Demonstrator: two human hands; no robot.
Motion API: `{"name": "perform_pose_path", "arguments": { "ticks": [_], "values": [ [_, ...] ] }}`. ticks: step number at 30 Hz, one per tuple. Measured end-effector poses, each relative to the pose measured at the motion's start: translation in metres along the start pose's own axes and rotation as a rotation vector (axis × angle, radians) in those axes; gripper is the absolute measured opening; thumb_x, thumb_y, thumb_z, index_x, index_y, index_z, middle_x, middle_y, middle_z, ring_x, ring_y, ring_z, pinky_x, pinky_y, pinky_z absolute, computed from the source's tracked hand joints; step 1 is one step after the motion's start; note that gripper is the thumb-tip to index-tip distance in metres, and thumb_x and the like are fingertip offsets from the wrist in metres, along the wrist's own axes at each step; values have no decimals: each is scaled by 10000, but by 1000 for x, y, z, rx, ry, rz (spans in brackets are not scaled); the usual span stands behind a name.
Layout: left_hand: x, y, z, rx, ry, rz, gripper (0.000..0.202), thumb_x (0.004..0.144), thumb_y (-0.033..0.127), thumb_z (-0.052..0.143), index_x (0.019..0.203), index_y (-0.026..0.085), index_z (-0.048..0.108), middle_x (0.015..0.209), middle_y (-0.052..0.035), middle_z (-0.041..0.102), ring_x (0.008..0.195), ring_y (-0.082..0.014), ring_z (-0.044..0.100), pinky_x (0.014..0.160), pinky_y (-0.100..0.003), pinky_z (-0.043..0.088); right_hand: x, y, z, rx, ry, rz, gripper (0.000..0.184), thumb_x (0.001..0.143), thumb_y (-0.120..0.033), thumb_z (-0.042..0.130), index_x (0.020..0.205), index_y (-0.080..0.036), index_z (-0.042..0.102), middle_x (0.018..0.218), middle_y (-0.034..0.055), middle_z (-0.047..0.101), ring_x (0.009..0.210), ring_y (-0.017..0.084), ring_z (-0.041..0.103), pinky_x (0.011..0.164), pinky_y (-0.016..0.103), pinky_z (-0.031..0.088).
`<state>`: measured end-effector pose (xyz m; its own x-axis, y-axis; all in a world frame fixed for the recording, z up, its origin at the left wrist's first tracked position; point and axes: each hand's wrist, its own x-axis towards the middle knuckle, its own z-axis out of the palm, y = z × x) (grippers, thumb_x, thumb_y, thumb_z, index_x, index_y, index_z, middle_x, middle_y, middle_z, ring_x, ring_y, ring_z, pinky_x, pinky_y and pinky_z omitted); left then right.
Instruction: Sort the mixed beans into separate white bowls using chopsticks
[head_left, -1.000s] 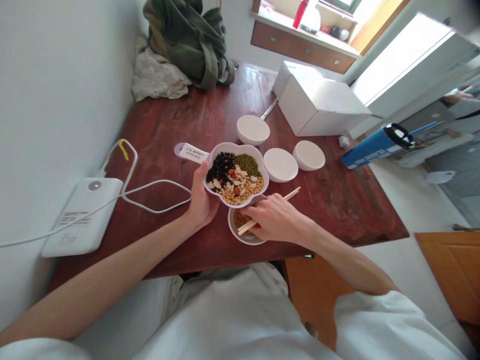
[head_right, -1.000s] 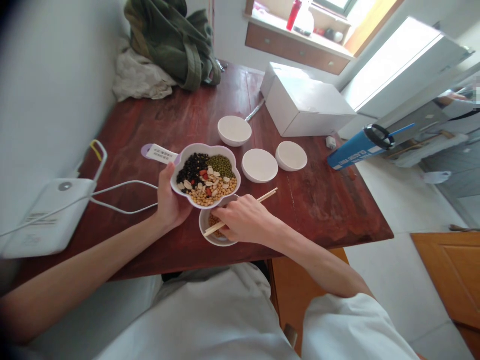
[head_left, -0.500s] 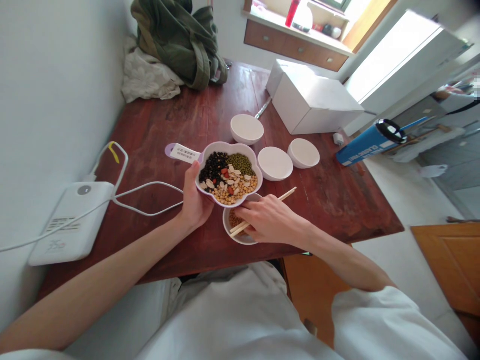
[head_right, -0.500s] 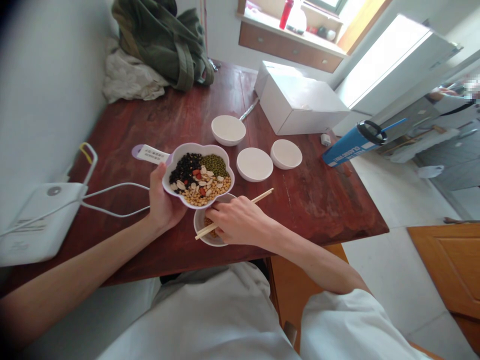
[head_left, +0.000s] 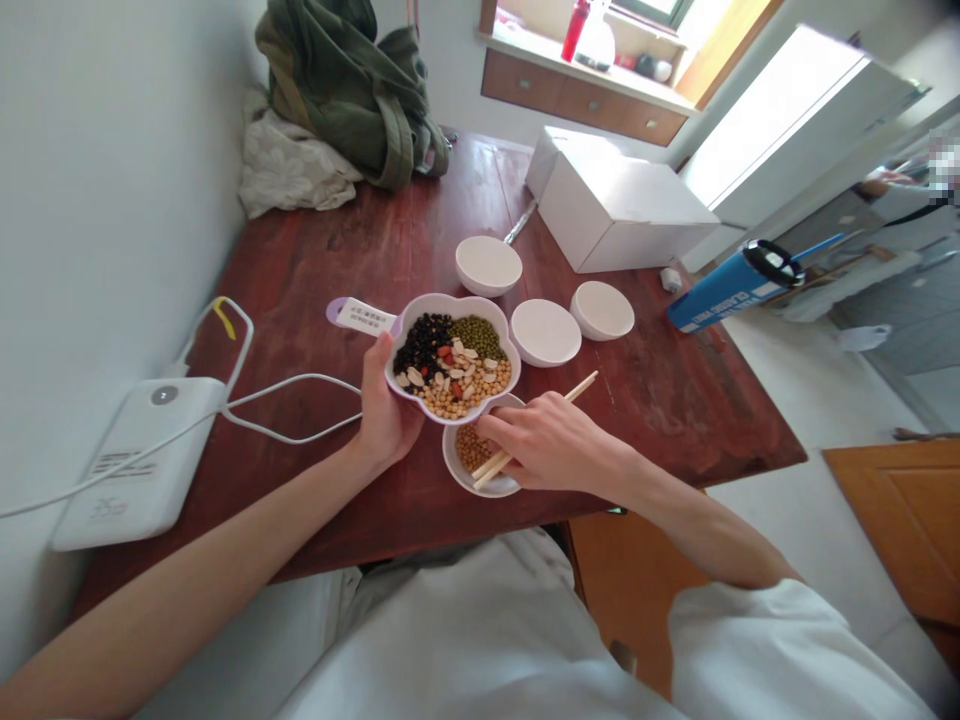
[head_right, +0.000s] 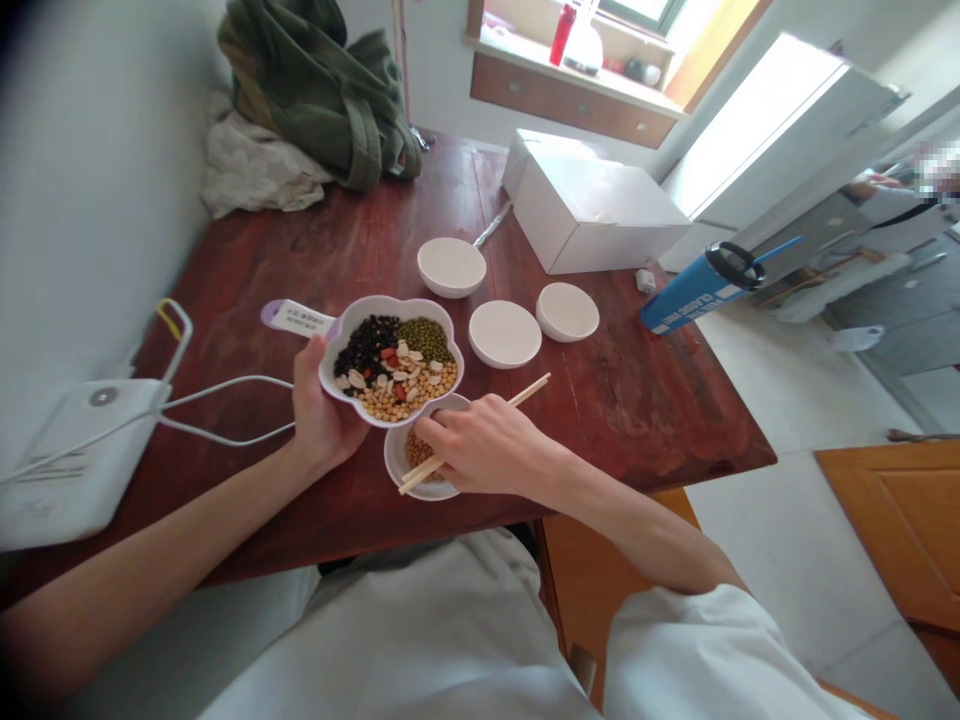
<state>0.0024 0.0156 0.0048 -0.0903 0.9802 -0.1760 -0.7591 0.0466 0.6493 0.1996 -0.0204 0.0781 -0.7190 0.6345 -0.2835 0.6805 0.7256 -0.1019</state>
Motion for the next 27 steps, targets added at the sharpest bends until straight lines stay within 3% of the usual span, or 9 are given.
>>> {"name": "perform_pose_path", "arguments": {
  "ticks": [3, 7, 12, 19, 27],
  "values": [
    [0, -2, -1, 27, 10, 7, 385, 923, 586, 811, 1057, 226, 823, 1108, -55, 864, 1376, -379, 708, 1129, -470, 640, -7, 9, -2, 30, 74, -14, 204, 997, -253, 594, 1160, -190, 700, 964, 57, 823, 723, 182, 698, 623, 335, 220],
    [-1, -3, -3, 31, -5, -7, 389, 895, 606, 817, 1021, 238, 806, 1110, -45, 869, 1376, -374, 716, 1144, -484, 619, -19, 28, -5, 103, 236, -17, 157, 933, -176, 586, 1030, -196, 707, 793, 12, 772, 641, 141, 628, 611, 310, 251],
    [-4, -1, -4, 39, -43, -63, 410, 862, 587, 827, 1038, 216, 810, 1169, -80, 868, 1359, -392, 729, 1147, -506, 604, -29, 47, -20, 170, 450, 42, 256, 1081, -285, 512, 1124, -210, 752, 670, -40, 689, 552, 93, 534, 618, 253, 343],
    [-6, 2, -1, 61, -56, -78, 405, 911, 549, 804, 1127, 207, 802, 1217, -78, 865, 1393, -376, 713, 1192, -511, 577, 2, 63, -43, 63, 485, 119, 290, 1117, -346, 529, 1155, -227, 791, 736, -11, 748, 620, 117, 608, 653, 260, 327],
    [-3, 1, -3, 69, -46, -115, 454, 946, 578, 751, 1165, 183, 796, 1264, -81, 855, 1380, -384, 717, 1207, -531, 563, 22, 79, -38, 75, 491, 117, 220, 1021, -190, 588, 1105, -231, 787, 937, 29, 845, 754, 176, 699, 691, 300, 309]
  ]
}}
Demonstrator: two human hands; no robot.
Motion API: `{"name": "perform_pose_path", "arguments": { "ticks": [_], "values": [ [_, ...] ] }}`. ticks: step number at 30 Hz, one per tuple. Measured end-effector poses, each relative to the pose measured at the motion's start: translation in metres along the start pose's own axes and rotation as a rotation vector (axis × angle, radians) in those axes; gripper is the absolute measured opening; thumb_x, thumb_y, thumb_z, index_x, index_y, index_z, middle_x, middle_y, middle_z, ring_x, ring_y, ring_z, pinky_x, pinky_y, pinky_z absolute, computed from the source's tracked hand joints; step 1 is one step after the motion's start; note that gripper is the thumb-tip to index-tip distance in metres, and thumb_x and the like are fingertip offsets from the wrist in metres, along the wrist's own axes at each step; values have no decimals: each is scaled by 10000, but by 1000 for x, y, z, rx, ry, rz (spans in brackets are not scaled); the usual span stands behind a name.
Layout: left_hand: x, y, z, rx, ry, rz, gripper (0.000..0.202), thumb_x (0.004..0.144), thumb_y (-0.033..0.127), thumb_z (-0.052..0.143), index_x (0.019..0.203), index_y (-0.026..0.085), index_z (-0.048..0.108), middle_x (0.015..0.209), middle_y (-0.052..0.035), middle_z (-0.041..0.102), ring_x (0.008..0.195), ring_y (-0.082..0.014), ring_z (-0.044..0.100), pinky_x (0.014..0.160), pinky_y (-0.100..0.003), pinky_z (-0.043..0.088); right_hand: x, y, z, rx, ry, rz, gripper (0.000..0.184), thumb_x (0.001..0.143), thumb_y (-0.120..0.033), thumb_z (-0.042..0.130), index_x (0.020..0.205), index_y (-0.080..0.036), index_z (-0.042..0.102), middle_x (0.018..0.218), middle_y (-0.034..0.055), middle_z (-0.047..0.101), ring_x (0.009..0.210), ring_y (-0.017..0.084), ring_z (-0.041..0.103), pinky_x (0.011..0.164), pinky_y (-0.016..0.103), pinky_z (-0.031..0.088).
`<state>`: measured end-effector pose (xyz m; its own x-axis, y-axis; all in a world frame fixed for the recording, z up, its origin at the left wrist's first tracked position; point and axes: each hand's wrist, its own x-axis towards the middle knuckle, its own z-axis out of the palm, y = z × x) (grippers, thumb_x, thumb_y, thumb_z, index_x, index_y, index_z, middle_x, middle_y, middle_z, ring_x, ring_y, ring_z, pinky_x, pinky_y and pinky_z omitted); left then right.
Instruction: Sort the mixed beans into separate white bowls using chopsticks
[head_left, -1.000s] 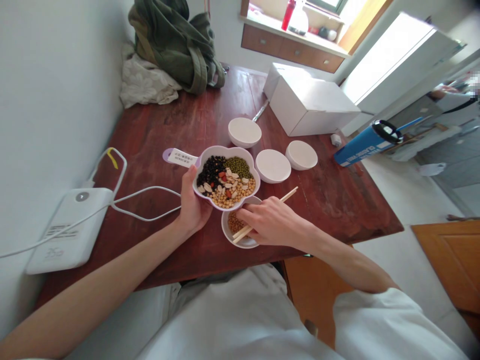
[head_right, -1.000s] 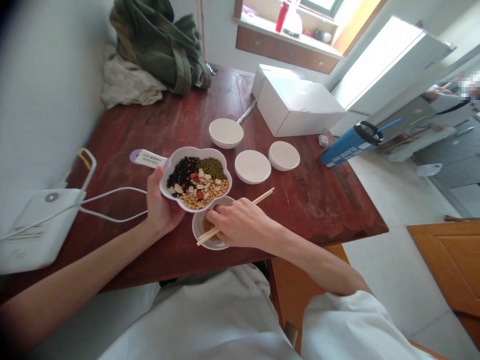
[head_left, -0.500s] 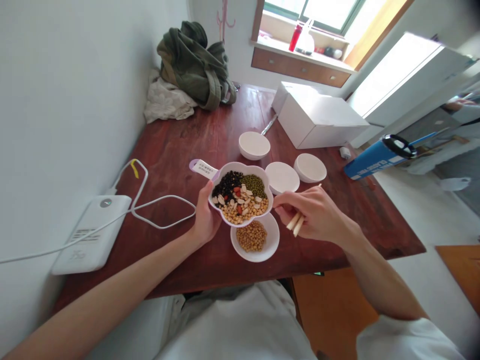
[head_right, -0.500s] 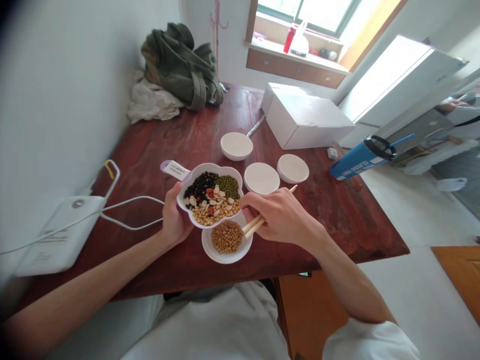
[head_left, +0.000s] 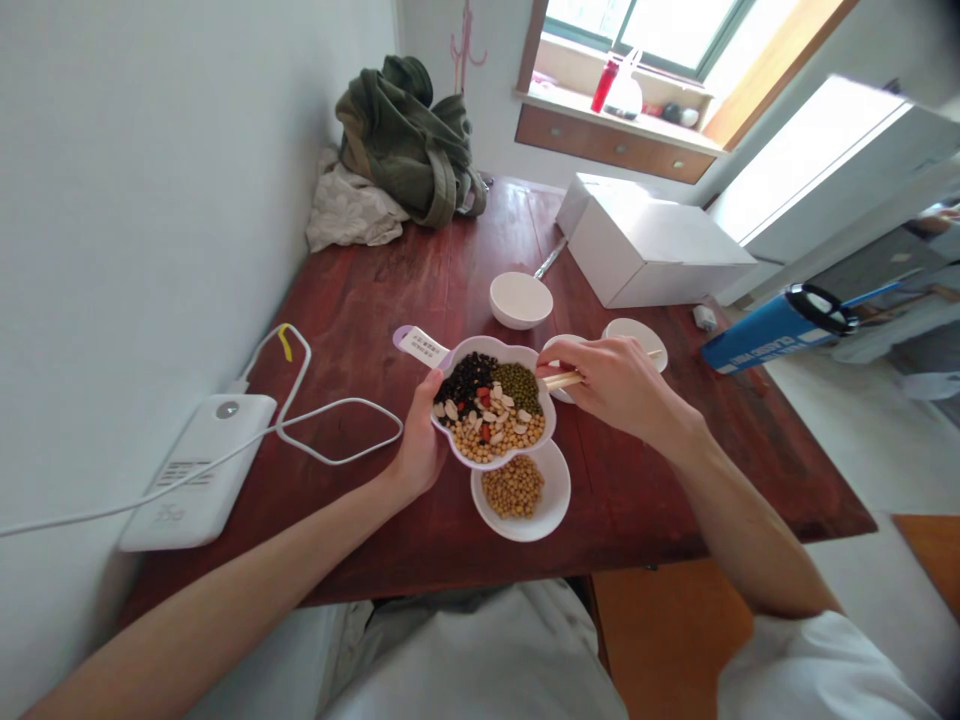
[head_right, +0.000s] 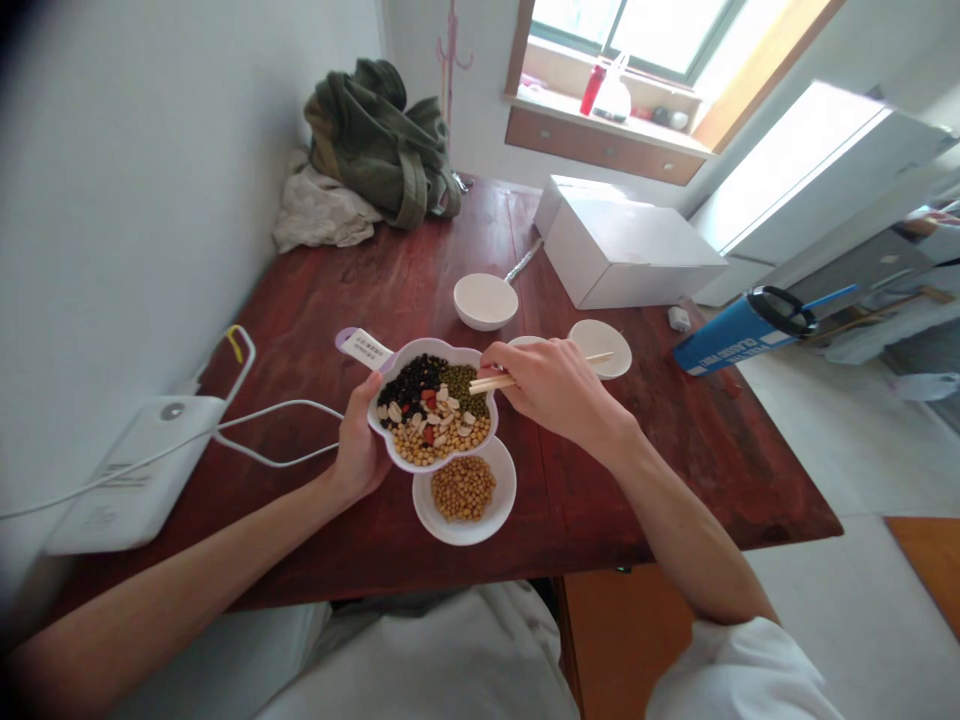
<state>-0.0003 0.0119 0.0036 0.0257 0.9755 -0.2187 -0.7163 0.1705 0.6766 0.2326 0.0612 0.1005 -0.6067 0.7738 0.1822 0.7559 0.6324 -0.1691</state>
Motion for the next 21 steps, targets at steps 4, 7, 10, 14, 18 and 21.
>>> {"name": "perform_pose_path", "arguments": {
  "ticks": [4, 7, 10, 14, 18, 21],
  "values": [
    [2, -2, -3, 21, 21, 21, 451, 942, 609, 746, 1082, 184, 805, 1188, -74, 867, 1350, -385, 729, 1179, -526, 577, -1, 6, 3, 62, -13, -15, 190, 1034, -204, 602, 1103, -223, 778, 989, 23, 845, 751, 162, 682, 709, 298, 336],
    [3, -3, -5, 36, 18, 38, 474, 921, 638, 764, 1053, 184, 801, 1168, -73, 865, 1349, -388, 723, 1162, -514, 583, 0, 7, 3, 85, -24, -23, 170, 1043, -218, 606, 1090, -213, 769, 994, 32, 839, 754, 160, 679, 711, 297, 345],
    [4, -3, -6, 17, 6, 27, 500, 886, 664, 795, 1041, 189, 792, 1163, -71, 861, 1347, -389, 720, 1146, -504, 589, 0, 9, 2, 101, -40, -58, 197, 1020, -167, 580, 1101, -210, 755, 1032, 42, 840, 816, 172, 707, 714, 294, 350],
    [6, -1, -6, 11, 11, -4, 504, 859, 676, 815, 1017, 199, 781, 1143, -60, 862, 1329, -384, 732, 1133, -497, 598, -8, 16, 1, 69, -73, -127, 341, 976, -75, 546, 1190, -229, 762, 1122, 41, 842, 885, 181, 724, 724, 300, 355],
    [6, 4, -3, -3, 7, -37, 567, 834, 724, 803, 1033, 193, 789, 1137, -73, 865, 1324, -399, 741, 1127, -510, 614, -20, 22, 6, 0, -107, -259, 275, 1044, -161, 603, 1264, -244, 745, 1178, 42, 824, 822, 159, 686, 696, 304, 347],
    [5, 9, 1, -32, -42, -105, 695, 780, 773, 826, 1140, 179, 803, 1175, -101, 863, 1339, -423, 735, 1129, -527, 623, -26, 22, 10, -116, -57, -351, 182, 1099, -253, 604, 1219, -240, 741, 1097, 27, 807, 713, 131, 610, 649, 307, 312]
  ]
}}
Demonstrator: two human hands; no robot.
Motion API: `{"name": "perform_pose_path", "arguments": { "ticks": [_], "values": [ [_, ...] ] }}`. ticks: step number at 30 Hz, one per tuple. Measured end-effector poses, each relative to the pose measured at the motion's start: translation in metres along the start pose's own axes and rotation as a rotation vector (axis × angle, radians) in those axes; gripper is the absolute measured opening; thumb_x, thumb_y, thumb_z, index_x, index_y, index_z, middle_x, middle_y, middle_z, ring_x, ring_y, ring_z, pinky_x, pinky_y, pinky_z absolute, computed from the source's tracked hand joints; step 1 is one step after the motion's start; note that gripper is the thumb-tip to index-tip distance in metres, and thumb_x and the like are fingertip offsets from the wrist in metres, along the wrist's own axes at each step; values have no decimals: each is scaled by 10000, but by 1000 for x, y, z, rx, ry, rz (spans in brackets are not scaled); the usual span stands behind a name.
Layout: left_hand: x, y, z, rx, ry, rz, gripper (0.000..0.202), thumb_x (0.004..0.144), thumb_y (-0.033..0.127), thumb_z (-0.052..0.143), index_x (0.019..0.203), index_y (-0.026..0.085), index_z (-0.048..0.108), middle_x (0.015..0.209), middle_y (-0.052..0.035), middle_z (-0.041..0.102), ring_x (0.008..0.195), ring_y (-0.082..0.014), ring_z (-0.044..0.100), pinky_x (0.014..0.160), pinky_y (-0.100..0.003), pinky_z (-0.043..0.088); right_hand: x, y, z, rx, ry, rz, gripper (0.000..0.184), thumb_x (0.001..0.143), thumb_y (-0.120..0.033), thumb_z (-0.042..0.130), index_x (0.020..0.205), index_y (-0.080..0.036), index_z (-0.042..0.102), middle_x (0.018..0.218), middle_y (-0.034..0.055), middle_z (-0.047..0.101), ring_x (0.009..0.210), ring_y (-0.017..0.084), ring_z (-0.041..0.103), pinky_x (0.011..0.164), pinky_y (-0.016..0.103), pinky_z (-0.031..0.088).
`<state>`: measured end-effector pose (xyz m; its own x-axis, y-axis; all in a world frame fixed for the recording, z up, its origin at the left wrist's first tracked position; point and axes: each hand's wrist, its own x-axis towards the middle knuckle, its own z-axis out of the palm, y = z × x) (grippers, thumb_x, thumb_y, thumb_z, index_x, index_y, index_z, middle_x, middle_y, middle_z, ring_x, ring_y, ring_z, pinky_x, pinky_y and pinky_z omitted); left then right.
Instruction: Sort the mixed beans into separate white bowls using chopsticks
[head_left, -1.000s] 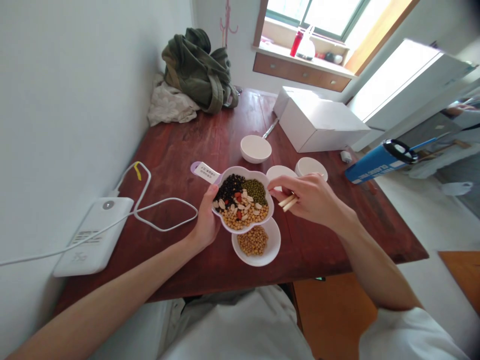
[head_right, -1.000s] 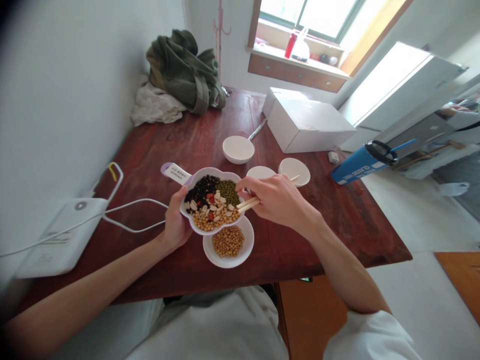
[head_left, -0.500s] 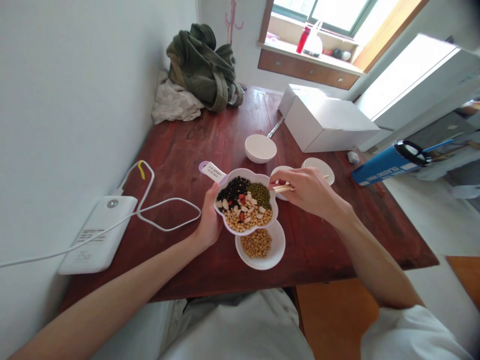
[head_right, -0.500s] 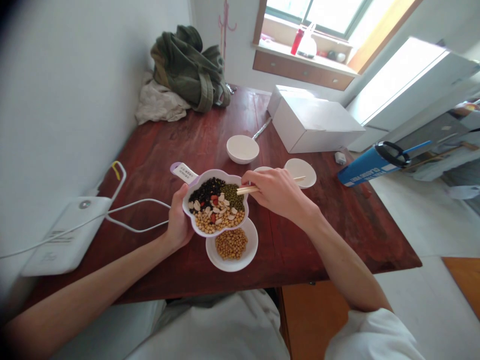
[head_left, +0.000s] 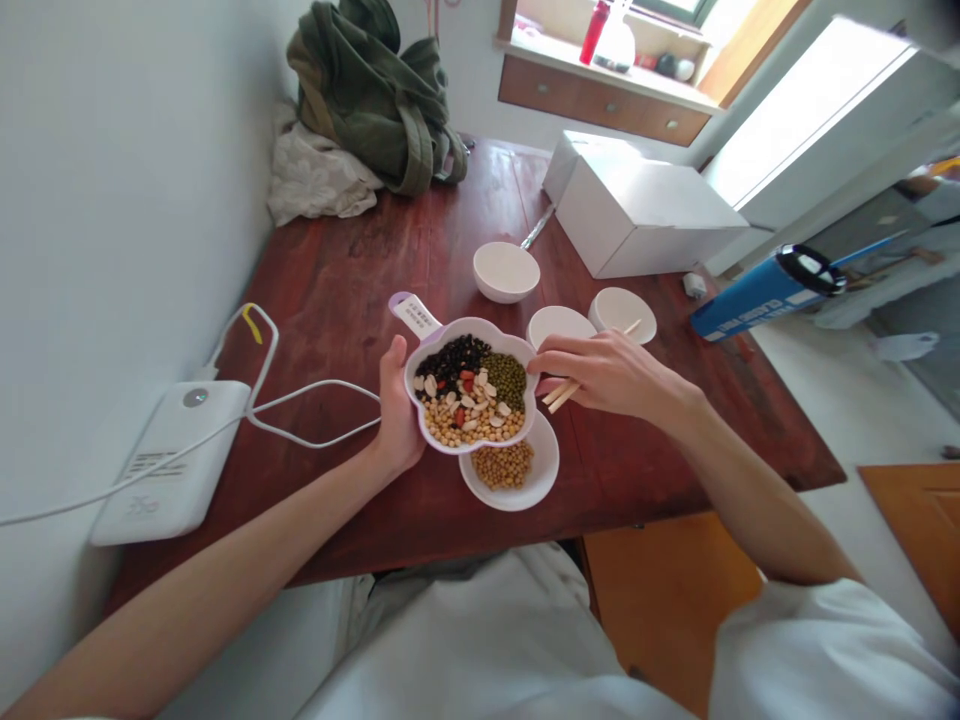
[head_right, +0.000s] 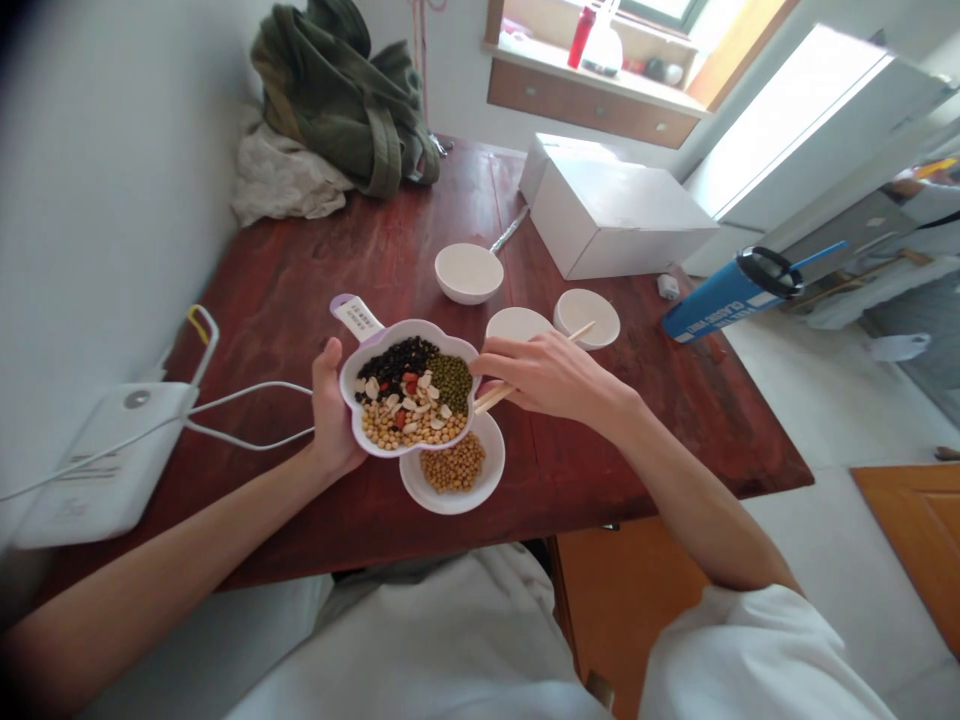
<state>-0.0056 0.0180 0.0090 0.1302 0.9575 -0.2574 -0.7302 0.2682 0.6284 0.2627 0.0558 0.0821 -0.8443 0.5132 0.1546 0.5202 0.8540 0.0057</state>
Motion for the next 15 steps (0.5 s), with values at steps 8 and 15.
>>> {"name": "perform_pose_path", "arguments": {
  "ticks": [8, 15],
  "values": [
    [-2, 1, 1, -25, 0, 57, 693, 831, 747, 797, 1266, 208, 805, 1224, -111, 852, 1407, -440, 693, 1134, -556, 638, 1, -12, 7, -136, 151, 13, 305, 1181, -339, 483, 1081, -222, 746, 924, 4, 753, 663, 97, 556, 603, 309, 259],
    [-5, -7, -6, 20, -90, 177, 526, 909, 619, 793, 1253, 221, 805, 1333, -98, 822, 1510, -414, 614, 1209, -556, 592, -1, -19, 16, -150, 271, 83, 397, 1189, -449, 489, 1013, -217, 759, 809, -8, 732, 662, 94, 591, 592, 302, 247]
  ]
}}
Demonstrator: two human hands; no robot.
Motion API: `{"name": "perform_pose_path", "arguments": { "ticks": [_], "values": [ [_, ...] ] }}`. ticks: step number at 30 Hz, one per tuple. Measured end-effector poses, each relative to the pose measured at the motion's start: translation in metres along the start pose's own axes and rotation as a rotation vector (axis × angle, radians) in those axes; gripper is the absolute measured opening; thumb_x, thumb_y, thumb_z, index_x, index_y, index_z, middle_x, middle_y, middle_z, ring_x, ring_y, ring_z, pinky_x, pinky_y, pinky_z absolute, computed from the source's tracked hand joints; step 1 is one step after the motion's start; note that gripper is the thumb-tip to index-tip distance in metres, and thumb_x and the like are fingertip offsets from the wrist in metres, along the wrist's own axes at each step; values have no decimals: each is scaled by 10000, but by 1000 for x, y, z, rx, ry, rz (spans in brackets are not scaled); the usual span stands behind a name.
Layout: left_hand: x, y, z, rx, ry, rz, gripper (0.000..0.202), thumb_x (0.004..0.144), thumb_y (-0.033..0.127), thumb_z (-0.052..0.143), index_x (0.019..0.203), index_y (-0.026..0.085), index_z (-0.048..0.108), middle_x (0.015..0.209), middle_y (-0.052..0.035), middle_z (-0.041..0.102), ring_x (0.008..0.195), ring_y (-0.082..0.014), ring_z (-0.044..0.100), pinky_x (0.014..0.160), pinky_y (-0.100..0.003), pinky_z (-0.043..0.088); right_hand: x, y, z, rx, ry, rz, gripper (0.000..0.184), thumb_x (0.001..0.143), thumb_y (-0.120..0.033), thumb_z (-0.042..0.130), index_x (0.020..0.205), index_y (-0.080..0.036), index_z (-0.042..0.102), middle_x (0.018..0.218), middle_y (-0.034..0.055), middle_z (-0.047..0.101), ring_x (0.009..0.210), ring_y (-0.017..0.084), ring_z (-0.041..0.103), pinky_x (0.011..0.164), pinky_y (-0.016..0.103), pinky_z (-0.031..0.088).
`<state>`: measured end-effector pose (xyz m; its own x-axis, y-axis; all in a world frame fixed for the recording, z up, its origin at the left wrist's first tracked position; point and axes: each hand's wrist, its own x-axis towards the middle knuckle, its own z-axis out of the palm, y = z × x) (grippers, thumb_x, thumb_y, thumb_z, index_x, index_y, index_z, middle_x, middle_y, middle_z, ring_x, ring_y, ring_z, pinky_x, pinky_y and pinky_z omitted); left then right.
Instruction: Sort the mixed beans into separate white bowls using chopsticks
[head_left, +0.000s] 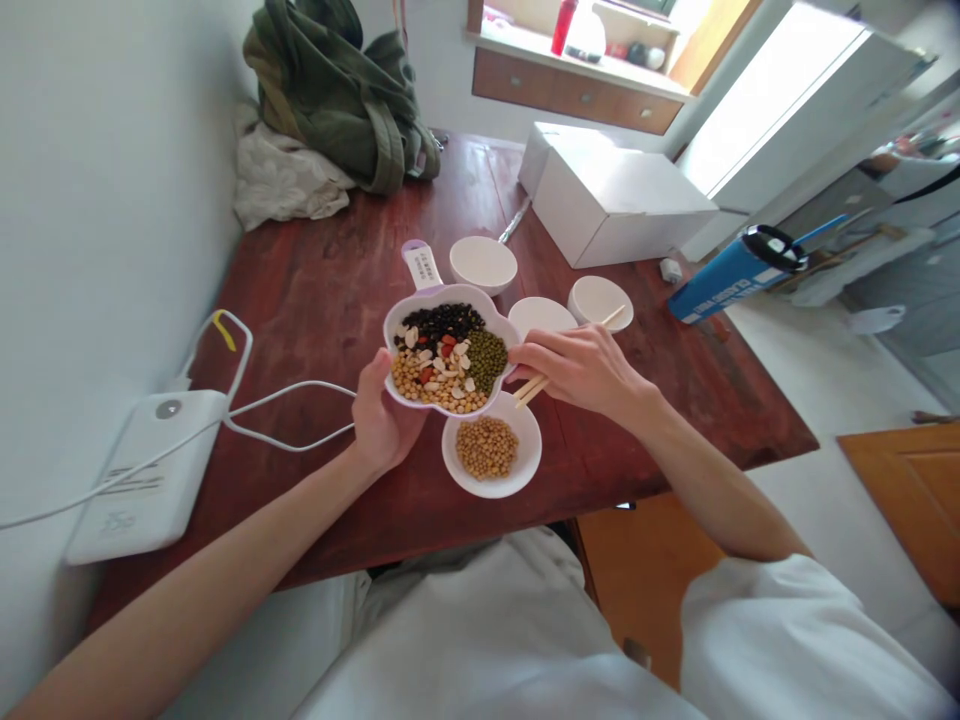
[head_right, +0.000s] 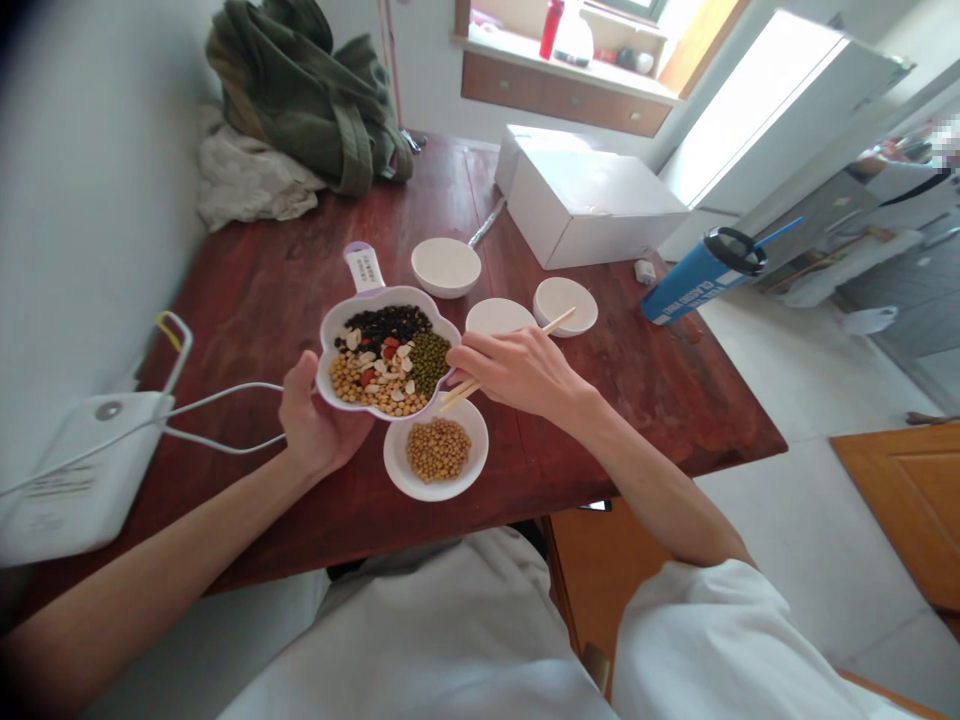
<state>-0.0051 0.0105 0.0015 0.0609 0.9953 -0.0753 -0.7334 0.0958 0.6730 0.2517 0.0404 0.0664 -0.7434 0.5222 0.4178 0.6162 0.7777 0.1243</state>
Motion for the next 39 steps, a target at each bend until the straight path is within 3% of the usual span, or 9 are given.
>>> {"name": "perform_pose_path", "arguments": {
  "ticks": [5, 9, 13, 16, 21, 25, 29, 33, 39],
  "values": [
    [-3, -1, -3, 74, -26, 11, 578, 777, 480, 950, 1281, 246, 793, 1249, -74, 854, 1436, -371, 688, 1228, -506, 578, -3, -8, -2, 50, -17, 138, 422, 1159, -549, 532, 1020, -224, 763, 834, -2, 791, 662, 102, 636, 602, 296, 281],
    [0, -2, -2, 74, 4, 35, 556, 812, 481, 912, 1292, 227, 792, 1219, -93, 862, 1408, -381, 709, 1199, -515, 604, -18, -16, -8, 64, -55, 198, 417, 1151, -574, 535, 1278, -240, 749, 1059, 46, 861, 753, 127, 723, 639, 282, 367],
    [2, -4, -3, 35, 43, 47, 515, 860, 461, 842, 1332, 265, 786, 1262, -71, 853, 1446, -387, 684, 1169, -512, 635, -46, -20, -15, 127, -10, 17, 542, 1083, -663, 621, 1276, -168, 727, 893, 40, 817, 679, 138, 714, 600, 291, 382],
    [1, -6, -5, 31, 51, 55, 504, 868, 478, 810, 1336, 294, 794, 1264, -63, 852, 1462, -387, 672, 1156, -521, 646, -67, -25, -14, 174, -127, -110, 580, 1066, -677, 638, 1295, -149, 712, 790, -7, 744, 605, 137, 667, 553, 321, 319],
    [-2, -7, -6, 21, 29, 46, 516, 861, 545, 790, 1302, 278, 808, 1260, -81, 850, 1478, -398, 654, 1163, -546, 634, -80, -36, 2, 164, -229, -157, 280, 1173, -392, 553, 1185, -175, 729, 882, 10, 769, 620, 108, 645, 567, 319, 301],
    [-6, -6, -2, 22, 38, 78, 534, 843, 550, 819, 1289, 257, 802, 1264, -91, 848, 1479, -396, 650, 1197, -535, 600, -70, -41, 15, 193, -234, -127, 242, 1169, -345, 559, 1126, -179, 730, 880, 15, 762, 650, 106, 647, 582, 315, 289],
    [-6, -1, 6, 12, 70, 206, 553, 850, 549, 811, 1295, 222, 797, 1289, -92, 846, 1520, -388, 609, 1275, -494, 518, -47, -46, 22, 142, -301, -85, 219, 1158, -285, 548, 1076, -179, 721, 853, 15, 754, 672, 129, 671, 590, 340, 245],
    [1, 9, 8, 14, 95, 367, 563, 876, 475, 810, 1386, 246, 753, 1386, -51, 818, 1531, -359, 599, 1309, -449, 465, -25, -51, 22, 74, -421, -6, 194, 1146, -228, 530, 1173, -181, 716, 954, 35, 782, 779, 154, 749, 586, 357, 221],
    [6, 21, 13, -42, 51, 382, 584, 934, 464, 784, 1477, 264, 705, 1433, -55, 796, 1505, -345, 626, 1312, -476, 455, -6, -57, 23, 45, -522, 163, 310, 1191, -308, 417, 1264, -187, 693, 1099, 98, 798, 889, 197, 800, 584, 372, 249]
  ]
}}
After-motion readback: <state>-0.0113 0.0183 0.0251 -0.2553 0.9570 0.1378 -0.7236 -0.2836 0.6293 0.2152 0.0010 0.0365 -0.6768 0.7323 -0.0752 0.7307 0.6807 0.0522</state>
